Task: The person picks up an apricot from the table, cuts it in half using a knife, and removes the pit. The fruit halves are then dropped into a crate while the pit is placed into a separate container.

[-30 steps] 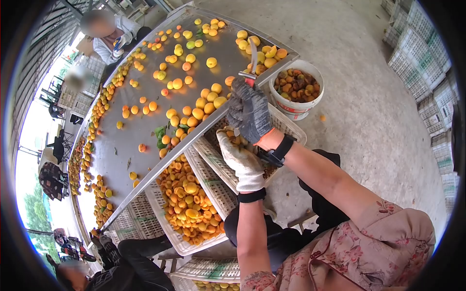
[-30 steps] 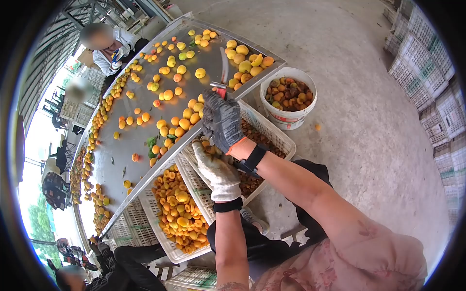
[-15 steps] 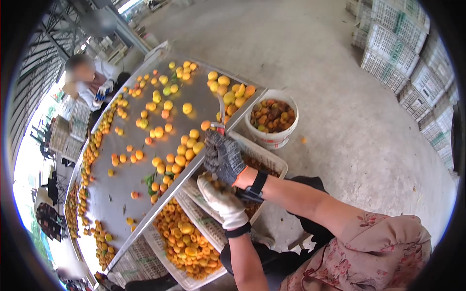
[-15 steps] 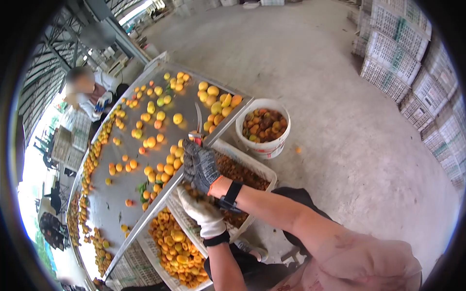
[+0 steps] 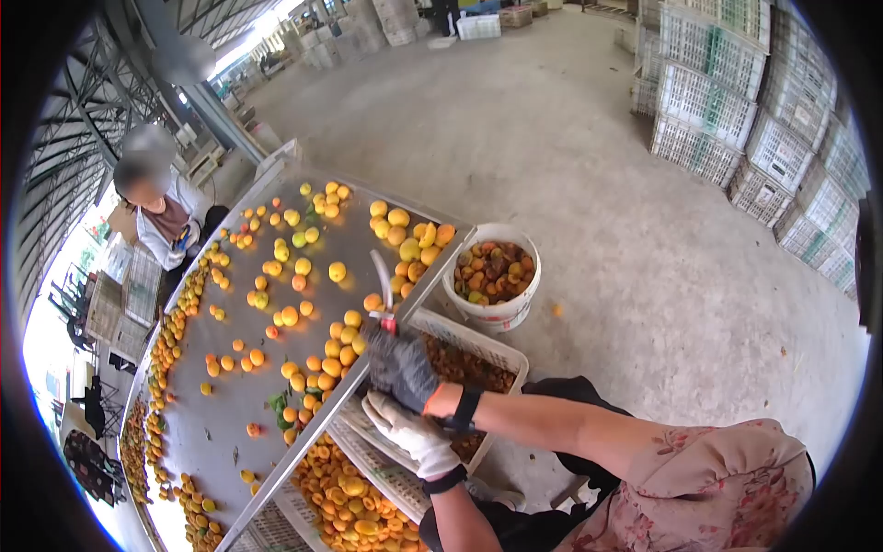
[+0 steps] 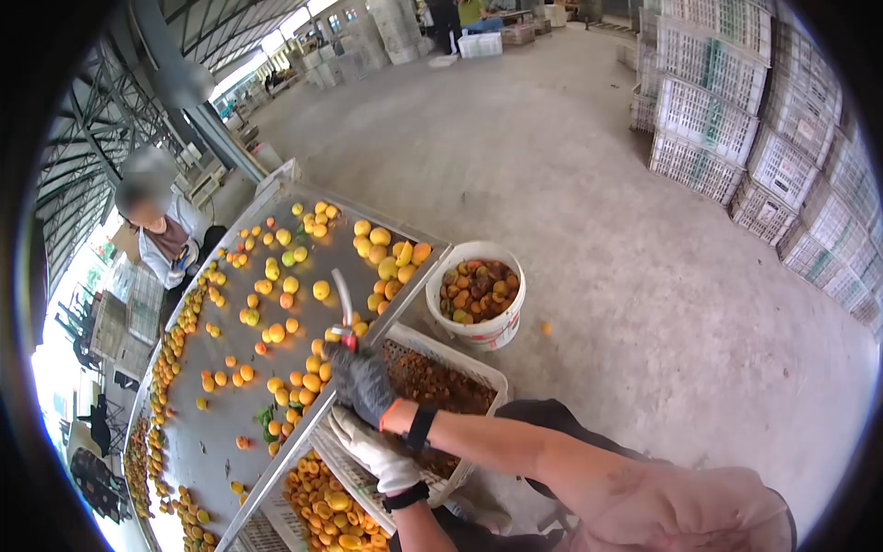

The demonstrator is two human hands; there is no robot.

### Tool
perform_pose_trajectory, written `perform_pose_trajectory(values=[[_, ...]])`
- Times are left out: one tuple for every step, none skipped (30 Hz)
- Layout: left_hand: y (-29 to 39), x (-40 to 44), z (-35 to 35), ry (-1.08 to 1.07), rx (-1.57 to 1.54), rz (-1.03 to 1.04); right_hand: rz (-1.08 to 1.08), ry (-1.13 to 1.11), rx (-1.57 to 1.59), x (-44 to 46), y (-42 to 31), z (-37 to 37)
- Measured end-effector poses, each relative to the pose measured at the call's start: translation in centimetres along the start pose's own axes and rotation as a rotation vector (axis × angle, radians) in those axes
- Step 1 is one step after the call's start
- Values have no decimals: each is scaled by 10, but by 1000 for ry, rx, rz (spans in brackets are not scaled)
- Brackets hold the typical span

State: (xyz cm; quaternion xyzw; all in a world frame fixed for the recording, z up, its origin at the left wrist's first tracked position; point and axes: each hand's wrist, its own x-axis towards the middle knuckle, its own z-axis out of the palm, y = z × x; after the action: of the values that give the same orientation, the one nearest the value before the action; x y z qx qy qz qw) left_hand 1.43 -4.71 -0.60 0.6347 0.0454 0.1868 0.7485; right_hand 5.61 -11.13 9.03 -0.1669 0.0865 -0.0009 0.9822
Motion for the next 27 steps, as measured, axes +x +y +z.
perform_pose_trajectory(values=[[13, -7, -6, -34, 175, 125, 160, -22, 158, 4, 3, -15], [8, -8, -17, -71, 814, 366, 201, -36, 160, -1, -4, -11], [19, -11, -8, -9, 526, 277, 177, -75, 181, 4, 1, -17], [30, -12, -1, 34, 431, 170, 192, -67, 201, 6, 2, -17], [13, -6, -9, 10, 540, 345, 203, 7, 151, 6, 2, -16], [-7, 2, -22, 1, 726, 596, 240, -82, 175, 18, 8, -30], [3, -2, -15, 124, 1097, 698, 249, -44, 170, 15, 5, -23], [-2, 1, -19, 80, 866, 616, 240, 25, 133, 11, 2, -15], [10, 4, -14, 37, 628, 535, 223, 93, 93, 9, 0, -10], [24, -5, -4, 85, 203, 122, 231, 94, 96, 10, 2, -10], [23, -4, -4, 89, 204, 123, 237, 118, 125, 12, 3, -11], [21, -5, -5, 72, 251, 140, 242, 144, 156, 14, 3, -13], [20, -5, -5, 57, 300, 157, 246, 144, 155, 16, 4, -15], [44, -4, 9, 153, -160, -93, 250, 115, 162, 19, 6, -18], [55, -7, 9, 152, -151, -93, 252, 90, 174, 21, 8, -22], [63, -9, 10, 137, -246, -250, 252, 90, 180, 23, 9, -26], [67, -7, 11, 121, -347, -402, 236, 46, 202, 24, 6, -25], [58, -2, 5, 59, -378, -396, 222, 6, 226, 25, 4, -25], [58, 2, 0, 61, -374, -394, 225, 6, 230, 25, 4, -27], [59, 6, -5, -106, -476, -402, 192, -27, 143, 21, -1, -20], [61, 9, -8, -273, -578, -407, 158, -59, 54, 18, -5, -17], [62, 10, -6, -149, -555, -466, 190, -199, 9, 18, -8, -21], [63, 11, -11, -141, -558, -463, 198, -201, 5, 15, -13, -20], [65, 13, -17, -167, -538, -475, 152, -209, -400, 9, -21, -13], [66, 15, -22, -193, -518, -487, 97, -216, -804, 3, -28, -5], [69, 15, -26, -172, -473, -486, -78, -446, -1147, -2, -35, 1], [71, 15, -28, -165, -475, -482, -74, -453, -1148, -2, -34, -3]])
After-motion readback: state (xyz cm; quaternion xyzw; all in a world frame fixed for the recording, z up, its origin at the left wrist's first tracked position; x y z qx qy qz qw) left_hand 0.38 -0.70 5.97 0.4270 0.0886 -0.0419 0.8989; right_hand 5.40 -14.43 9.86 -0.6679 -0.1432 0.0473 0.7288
